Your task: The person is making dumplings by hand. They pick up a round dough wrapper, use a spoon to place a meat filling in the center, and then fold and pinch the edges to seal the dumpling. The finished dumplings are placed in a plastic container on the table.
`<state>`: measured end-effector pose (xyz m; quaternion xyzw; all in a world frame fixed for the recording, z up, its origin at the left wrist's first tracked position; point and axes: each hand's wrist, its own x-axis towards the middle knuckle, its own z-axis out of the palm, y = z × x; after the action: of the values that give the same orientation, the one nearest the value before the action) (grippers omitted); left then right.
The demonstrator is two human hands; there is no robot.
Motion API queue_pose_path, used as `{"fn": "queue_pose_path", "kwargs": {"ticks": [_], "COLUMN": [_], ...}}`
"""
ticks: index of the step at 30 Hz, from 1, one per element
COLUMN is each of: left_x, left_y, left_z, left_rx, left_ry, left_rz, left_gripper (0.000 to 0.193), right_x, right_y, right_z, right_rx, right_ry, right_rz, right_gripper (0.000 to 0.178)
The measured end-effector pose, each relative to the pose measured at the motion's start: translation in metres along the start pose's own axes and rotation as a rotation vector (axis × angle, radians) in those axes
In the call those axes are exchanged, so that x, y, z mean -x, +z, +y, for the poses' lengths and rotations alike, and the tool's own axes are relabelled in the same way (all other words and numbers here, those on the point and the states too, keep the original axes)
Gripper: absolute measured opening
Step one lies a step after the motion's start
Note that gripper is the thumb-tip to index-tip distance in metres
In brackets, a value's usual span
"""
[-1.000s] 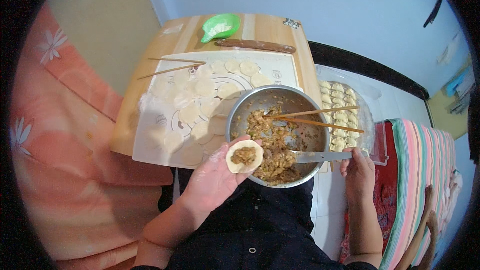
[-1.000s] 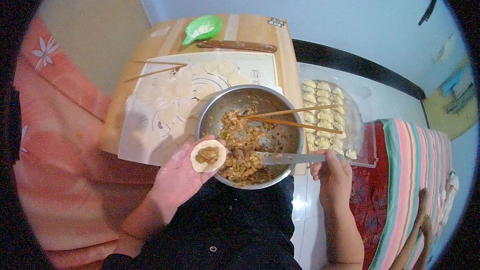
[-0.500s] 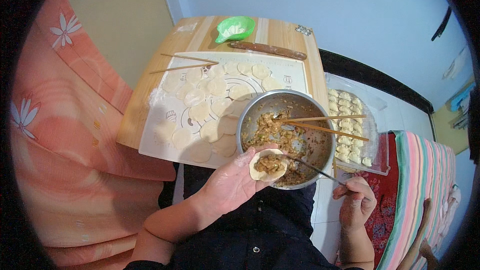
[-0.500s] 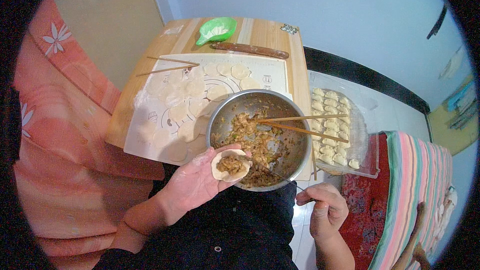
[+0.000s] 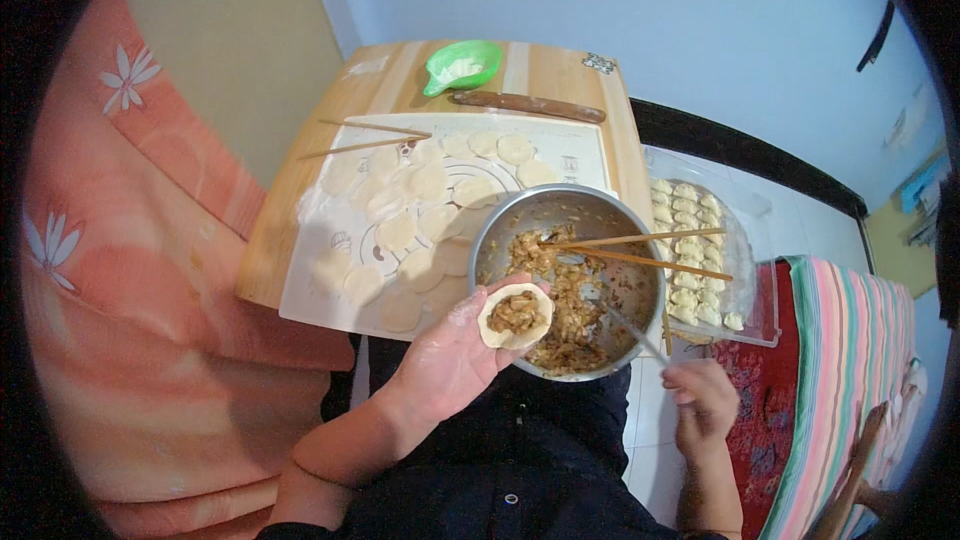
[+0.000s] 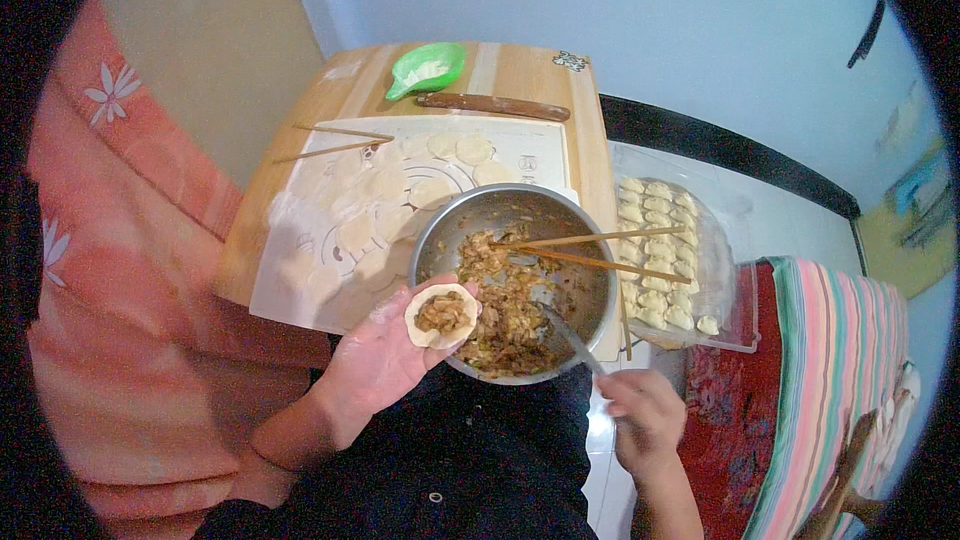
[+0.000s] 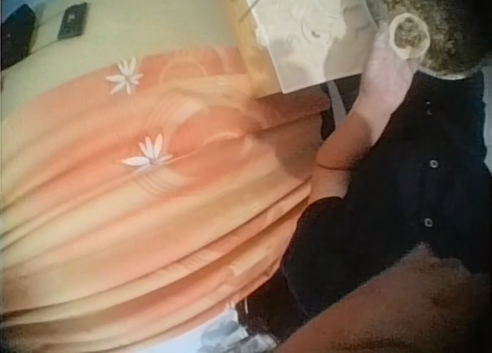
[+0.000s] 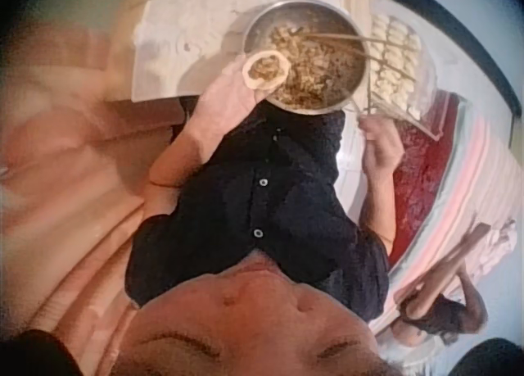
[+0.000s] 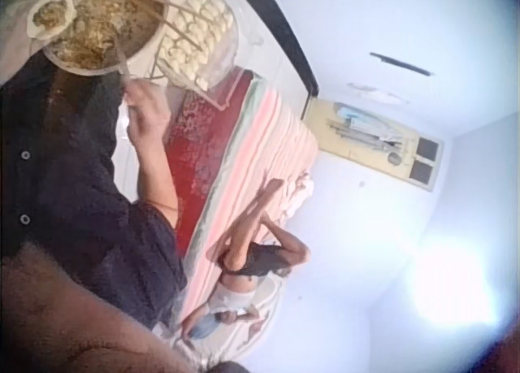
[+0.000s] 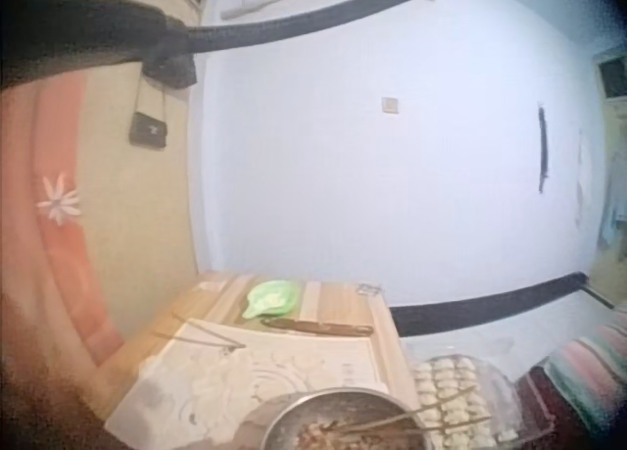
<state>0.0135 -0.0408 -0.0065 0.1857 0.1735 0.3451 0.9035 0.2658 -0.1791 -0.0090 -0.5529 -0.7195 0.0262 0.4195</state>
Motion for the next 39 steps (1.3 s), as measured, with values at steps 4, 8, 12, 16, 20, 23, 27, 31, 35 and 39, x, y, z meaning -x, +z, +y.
{"fn": "queue_pose_path", "kwargs": {"ticks": [4, 8, 12, 16, 20, 23, 27, 31, 35, 39], "left_x": [-0.002, 0.000, 0.001, 0.000, -0.002, -0.004, -0.004, -0.007, -0.006, -0.005], "left_y": [-0.002, 0.005, 0.003, 0.004, 0.007, 0.009, 0.008, 0.008, 0.010, 0.010], "left_z": [0.000, 0.005, 0.003, 0.000, -0.011, -0.020, -0.023, -0.025, -0.024, -0.021], "left_rx": [0.009, 0.004, 0.017, 0.038, 0.013, -0.005, 0.007, 0.047, -0.051, 0.011], "left_ry": [-0.033, -0.014, -0.034, -0.022, 0.051, 0.106, 0.186, 0.215, 0.228, 0.191], "left_rz": [-0.009, 0.043, 0.021, -0.027, -0.016, -0.040, -0.072, -0.048, -0.033, -0.090], "left_gripper": [0.045, 0.045, 0.045, 0.045, 0.045, 0.046, 0.047, 0.047, 0.052, 0.047], "right_x": [-0.002, 0.001, 0.008, 0.008, 0.004, -0.003, -0.008, 0.005, -0.003, -0.012], "right_y": [0.002, -0.003, -0.001, -0.013, -0.001, 0.013, 0.019, 0.029, 0.025, 0.021], "right_z": [-0.013, -0.009, -0.005, -0.015, -0.037, -0.052, -0.058, -0.063, -0.066, -0.064], "right_rx": [0.179, 0.130, 0.096, 0.156, 0.157, 0.114, 0.148, 0.280, 0.121, 0.134], "right_ry": [-0.140, -0.119, -0.075, -0.046, -0.076, -0.119, -0.127, -0.151, -0.185, -0.185], "right_rz": [-0.191, -0.197, -0.229, -0.072, 0.052, 0.064, 0.016, -0.049, -0.035, -0.027], "right_gripper": [0.038, 0.038, 0.027, 0.019, 0.024, 0.021, 0.022, 0.026, 0.026, 0.026]}}
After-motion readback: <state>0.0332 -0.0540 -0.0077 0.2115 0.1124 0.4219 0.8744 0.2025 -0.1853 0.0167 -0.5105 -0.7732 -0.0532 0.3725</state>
